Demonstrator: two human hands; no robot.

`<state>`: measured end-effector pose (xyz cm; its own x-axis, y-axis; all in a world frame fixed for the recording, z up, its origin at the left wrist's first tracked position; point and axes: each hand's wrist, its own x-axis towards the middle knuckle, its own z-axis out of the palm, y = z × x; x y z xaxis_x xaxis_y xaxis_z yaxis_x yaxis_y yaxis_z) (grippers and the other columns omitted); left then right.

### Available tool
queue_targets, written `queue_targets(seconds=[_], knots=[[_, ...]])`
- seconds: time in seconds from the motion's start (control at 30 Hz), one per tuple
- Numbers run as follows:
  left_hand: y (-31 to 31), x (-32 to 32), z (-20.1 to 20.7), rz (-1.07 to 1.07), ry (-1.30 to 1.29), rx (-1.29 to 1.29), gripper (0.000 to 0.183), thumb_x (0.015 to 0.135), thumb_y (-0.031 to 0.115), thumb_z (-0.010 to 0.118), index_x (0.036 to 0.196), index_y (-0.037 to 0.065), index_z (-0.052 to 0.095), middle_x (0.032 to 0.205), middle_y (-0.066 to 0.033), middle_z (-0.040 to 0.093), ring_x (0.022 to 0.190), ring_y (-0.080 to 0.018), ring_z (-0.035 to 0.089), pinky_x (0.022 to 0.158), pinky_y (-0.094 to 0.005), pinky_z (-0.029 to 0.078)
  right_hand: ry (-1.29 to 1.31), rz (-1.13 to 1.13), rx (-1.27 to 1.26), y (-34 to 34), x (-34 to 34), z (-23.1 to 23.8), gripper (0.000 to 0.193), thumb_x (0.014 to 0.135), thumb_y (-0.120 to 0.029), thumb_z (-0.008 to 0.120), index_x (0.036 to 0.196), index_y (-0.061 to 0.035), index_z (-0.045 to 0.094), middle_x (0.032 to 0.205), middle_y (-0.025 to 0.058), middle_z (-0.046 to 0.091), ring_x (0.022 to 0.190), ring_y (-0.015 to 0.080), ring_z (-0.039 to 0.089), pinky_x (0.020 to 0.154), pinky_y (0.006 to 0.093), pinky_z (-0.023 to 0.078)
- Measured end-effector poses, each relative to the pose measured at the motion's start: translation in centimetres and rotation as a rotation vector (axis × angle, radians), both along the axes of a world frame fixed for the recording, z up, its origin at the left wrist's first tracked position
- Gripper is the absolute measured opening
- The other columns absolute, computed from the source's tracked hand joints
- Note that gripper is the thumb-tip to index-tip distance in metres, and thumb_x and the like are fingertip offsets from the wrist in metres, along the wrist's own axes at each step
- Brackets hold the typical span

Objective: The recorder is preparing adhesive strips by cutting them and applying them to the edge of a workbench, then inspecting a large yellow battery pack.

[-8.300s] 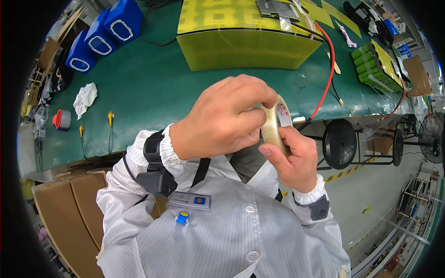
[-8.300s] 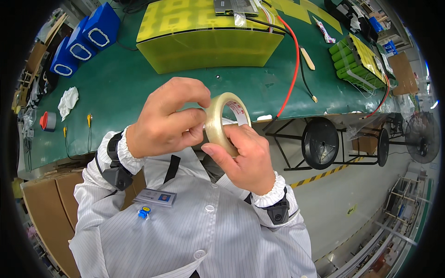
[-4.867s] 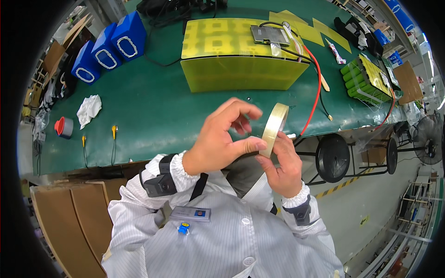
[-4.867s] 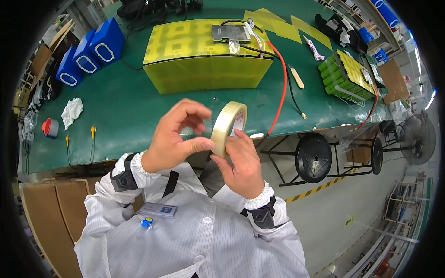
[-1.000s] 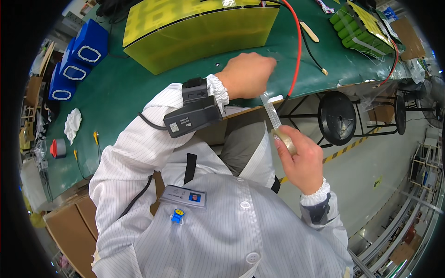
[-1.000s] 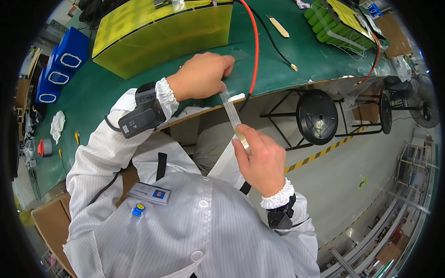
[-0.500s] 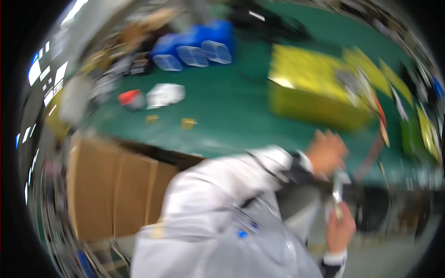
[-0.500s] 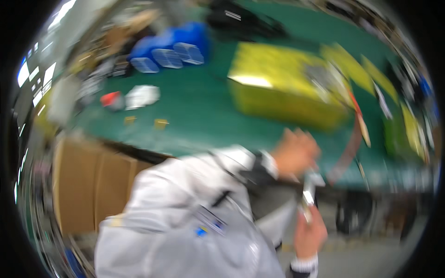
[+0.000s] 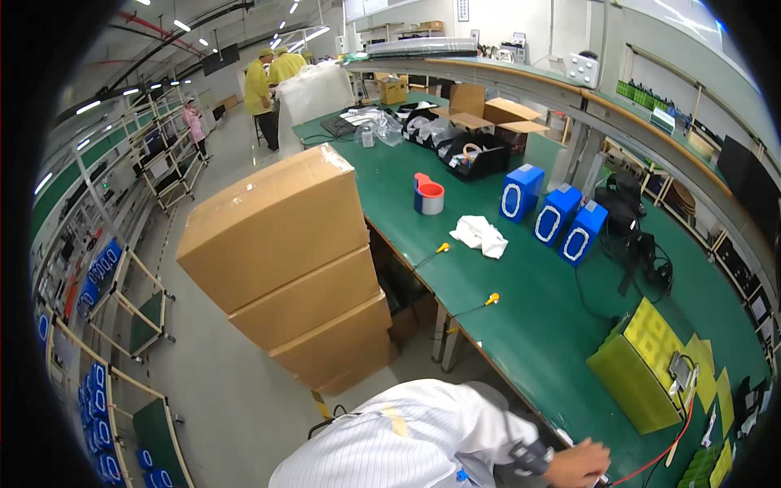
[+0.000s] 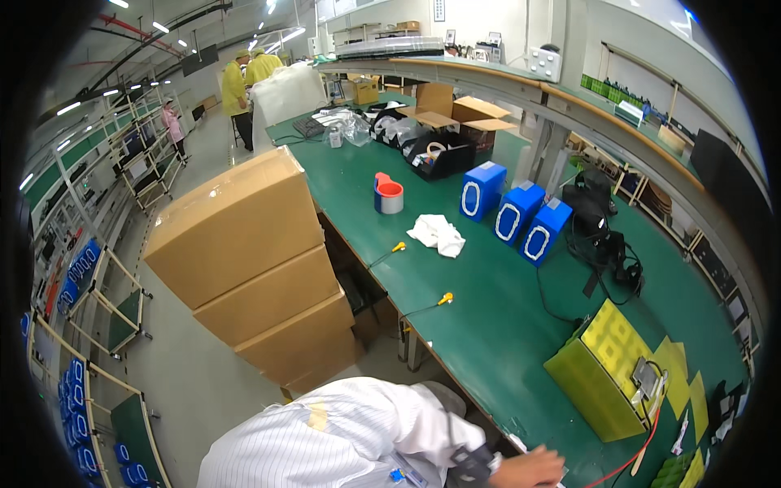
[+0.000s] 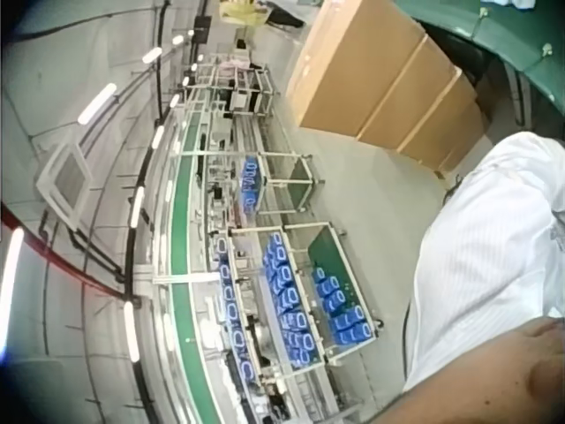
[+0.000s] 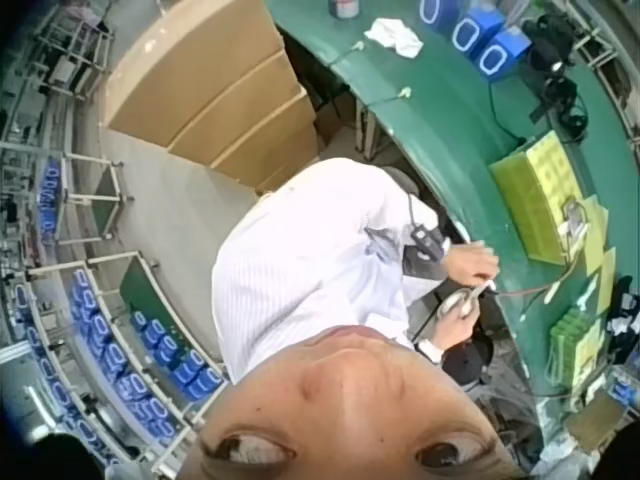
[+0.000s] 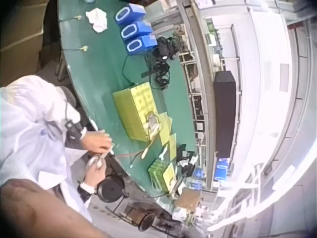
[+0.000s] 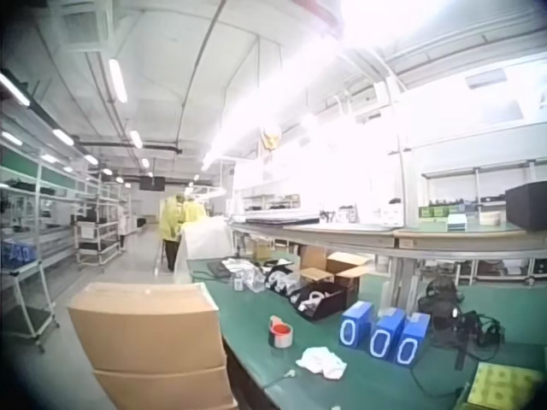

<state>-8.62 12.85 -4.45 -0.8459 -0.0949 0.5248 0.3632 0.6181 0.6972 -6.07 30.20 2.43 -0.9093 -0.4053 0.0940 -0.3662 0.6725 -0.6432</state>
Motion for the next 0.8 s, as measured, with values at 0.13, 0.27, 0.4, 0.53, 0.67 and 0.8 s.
queue_targets(seconds=[0.13, 0.27, 0.4, 0.53, 0.67, 0.8], knots=[[2.3, 5.8, -2.4, -0.318, -0.184, 0.292, 0.027, 0.092, 0.029, 0.064, 0.087, 0.003, 0.066, 0.082, -0.0204, 0.065, 0.076, -0.0342, 0.064, 0.065, -0.0456, 0.048, -0.065, 0.004, -0.076, 0.1, -0.8, -1.7, 0.039, 0.094, -0.027, 0.067, 0.123, -0.0018, 0.063, 0.107, 0.0198, 0.071, 0.096, 0.0351, 0.069, 0.084, 0.0395, 0.054], [5.3, 6.7, -4.2, -0.529, -0.525, 0.717, 0.03, 0.094, 0.033, 0.064, 0.098, 0.004, 0.07, 0.095, -0.0174, 0.072, 0.086, -0.0307, 0.069, 0.077, -0.0412, 0.053, -0.149, -0.162, -0.121, 3.3, 1.6, -3.0, 0.04, 0.093, -0.025, 0.067, 0.125, -0.0021, 0.061, 0.104, 0.0184, 0.072, 0.092, 0.0338, 0.07, 0.083, 0.0388, 0.054], [5.8, 6.2, -4.7, -0.672, -0.515, 0.928, 0.022, 0.098, 0.02, 0.058, 0.106, 0.004, 0.071, 0.099, -0.0023, 0.071, 0.091, -0.0165, 0.062, 0.084, -0.0355, 0.051, 0.064, -0.153, -0.243, 2.4, 2.9, -4.2, 0.041, 0.082, -0.015, 0.069, 0.119, 0.0011, 0.063, 0.106, 0.0181, 0.071, 0.092, 0.0262, 0.071, 0.083, 0.0375, 0.056], [1.8, 5.8, -4.4, -0.449, -0.759, 1.203, 0.037, 0.106, 0.029, 0.042, 0.115, 0.003, 0.066, 0.109, -0.0073, 0.069, 0.097, -0.0171, 0.066, 0.084, -0.0335, 0.053, -0.023, -0.062, -0.224, -1.3, 2.7, -3.6, 0.034, 0.086, -0.023, 0.064, 0.118, -0.0129, 0.067, 0.101, 0.0189, 0.069, 0.092, 0.0378, 0.067, 0.077, 0.0459, 0.055], [3.3, 3.9, -0.3, -0.364, -0.852, 1.521, 0.03, 0.106, 0.031, 0.048, 0.105, 0.004, 0.06, 0.097, -0.0045, 0.065, 0.09, -0.0151, 0.063, 0.079, -0.0315, 0.051, -0.063, -0.201, -0.119, 0.6, 3.5, -4.5, 0.057, 0.088, -0.032, 0.067, 0.139, -0.0141, 0.05, 0.094, 0.0176, 0.067, 0.083, 0.0396, 0.065, 0.074, 0.0467, 0.053], [3.7, 3.6, -0.2, -0.405, -0.969, 1.437, 0.028, 0.105, 0.027, 0.049, 0.112, 0.002, 0.061, 0.104, -0.0068, 0.067, 0.095, -0.0175, 0.066, 0.083, -0.0343, 0.054, -0.115, -0.143, -0.168, 3.1, 3.0, -4.4, 0.05, 0.089, -0.035, 0.067, 0.131, -0.0083, 0.057, 0.094, 0.0172, 0.068, 0.082, 0.0361, 0.066, 0.074, 0.0442, 0.054]])
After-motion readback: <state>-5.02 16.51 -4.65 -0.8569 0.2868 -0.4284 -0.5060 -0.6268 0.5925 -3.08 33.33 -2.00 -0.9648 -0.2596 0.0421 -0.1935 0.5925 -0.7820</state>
